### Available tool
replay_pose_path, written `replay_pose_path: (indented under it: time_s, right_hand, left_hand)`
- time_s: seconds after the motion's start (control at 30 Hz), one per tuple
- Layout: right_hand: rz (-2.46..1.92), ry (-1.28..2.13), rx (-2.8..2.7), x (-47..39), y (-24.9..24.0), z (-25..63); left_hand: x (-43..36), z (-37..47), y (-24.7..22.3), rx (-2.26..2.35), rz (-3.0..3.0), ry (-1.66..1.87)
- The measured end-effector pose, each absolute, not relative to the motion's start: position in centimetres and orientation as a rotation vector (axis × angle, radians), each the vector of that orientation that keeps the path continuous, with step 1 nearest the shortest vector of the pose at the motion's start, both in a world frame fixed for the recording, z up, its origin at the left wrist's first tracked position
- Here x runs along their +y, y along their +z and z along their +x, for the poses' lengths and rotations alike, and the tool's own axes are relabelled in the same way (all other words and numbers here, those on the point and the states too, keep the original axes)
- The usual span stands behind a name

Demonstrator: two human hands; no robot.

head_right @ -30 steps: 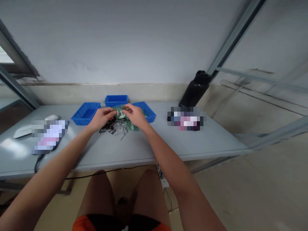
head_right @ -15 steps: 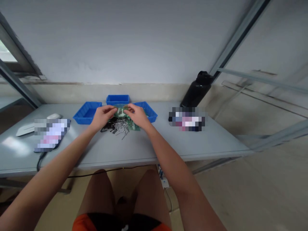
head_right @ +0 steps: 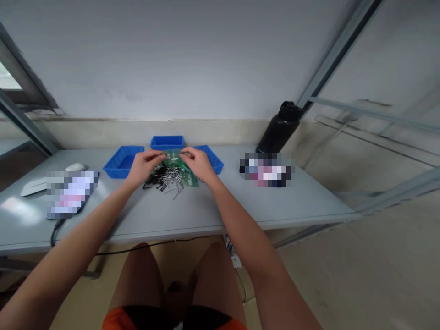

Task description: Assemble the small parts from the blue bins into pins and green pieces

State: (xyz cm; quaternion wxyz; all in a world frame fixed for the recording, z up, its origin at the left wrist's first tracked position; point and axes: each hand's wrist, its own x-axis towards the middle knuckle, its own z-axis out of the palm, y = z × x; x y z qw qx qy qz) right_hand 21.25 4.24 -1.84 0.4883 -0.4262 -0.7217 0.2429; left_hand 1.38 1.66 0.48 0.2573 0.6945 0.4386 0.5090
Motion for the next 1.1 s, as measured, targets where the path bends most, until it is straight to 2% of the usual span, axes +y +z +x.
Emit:
replay_pose_path:
  time_s: [0.27,0.77,0.93,1.1]
  right_hand:
    - [-0.874,0.9,-1.608,3.9,-1.5,20.9]
    - [-0.915,0.683,-1.735,3.7,-1.5,20.7]
    - [-0.92,0.512,-1.794,3.3,-1.1,20.4]
    - [-0.868,0.696,-1.903,2.6,-1.2,19.8]
  left_hand:
    - [1.2,1.5,1.1,1.089,1.618,1.267]
    - [2.0,1.3,0.4,1.127,1.674,1.269]
    - [1.6,1.6,0.4,1.065,1.739,1.293]
    - [0.7,2.0,0.7,0.967,1.85,1.253]
